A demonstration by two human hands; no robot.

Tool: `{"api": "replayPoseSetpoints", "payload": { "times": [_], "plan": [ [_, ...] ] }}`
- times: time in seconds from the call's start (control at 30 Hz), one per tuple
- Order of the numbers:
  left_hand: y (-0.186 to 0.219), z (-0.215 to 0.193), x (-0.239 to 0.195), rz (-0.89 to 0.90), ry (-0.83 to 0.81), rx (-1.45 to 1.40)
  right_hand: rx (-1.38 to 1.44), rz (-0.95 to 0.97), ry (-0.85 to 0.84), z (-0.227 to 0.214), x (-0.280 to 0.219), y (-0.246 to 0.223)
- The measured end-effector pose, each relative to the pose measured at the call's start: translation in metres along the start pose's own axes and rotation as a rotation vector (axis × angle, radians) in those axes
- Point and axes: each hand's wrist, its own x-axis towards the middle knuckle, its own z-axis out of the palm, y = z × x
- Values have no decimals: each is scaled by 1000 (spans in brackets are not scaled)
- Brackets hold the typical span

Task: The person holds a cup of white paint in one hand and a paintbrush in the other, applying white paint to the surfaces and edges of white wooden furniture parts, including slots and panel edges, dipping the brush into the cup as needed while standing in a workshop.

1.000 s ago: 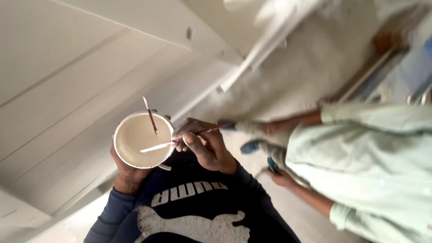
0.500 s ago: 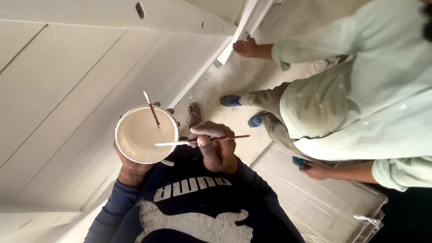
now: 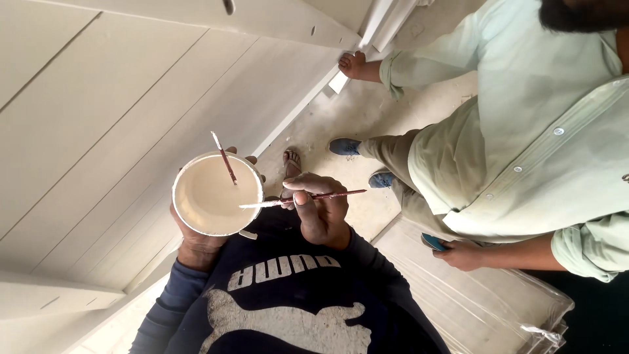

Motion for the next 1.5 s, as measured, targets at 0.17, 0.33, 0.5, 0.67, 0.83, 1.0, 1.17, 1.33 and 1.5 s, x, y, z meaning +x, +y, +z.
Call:
{"api": "replayPoseSetpoints", "payload": {
  "times": [0.17,0.33,0.5,0.67,0.83,1.0,1.17,1.33,1.5],
  "plan": [
    [3,6,-4,-42,-65,-42,5,-5,-13,2,-1,2],
    [0,0,-4,-41,-145,-59,-13,-22,-39,1,0,4],
    [-1,-3,-3,-57,-164,-173,-77,-65,-65,3,1,8],
    [4,4,-4,-62,-152,-204,-87,-58,-85,4,4,8],
    [7,6,-4,-40,-116,-101,-80,-82,-98,8,9,7],
    [13,17,-4,-32,-121,-56,-119,-70,-126,10,10,7],
    [10,-3,-5,-1,-24,-42,-125,-47,-130,14,13,8],
    [12,7,-6,-7,-77,-91,-175,-96,-120,13,18,8],
    [11,-11,-8,50,54,-46,-112,-79,-129,20,25,7]
  ]
}}
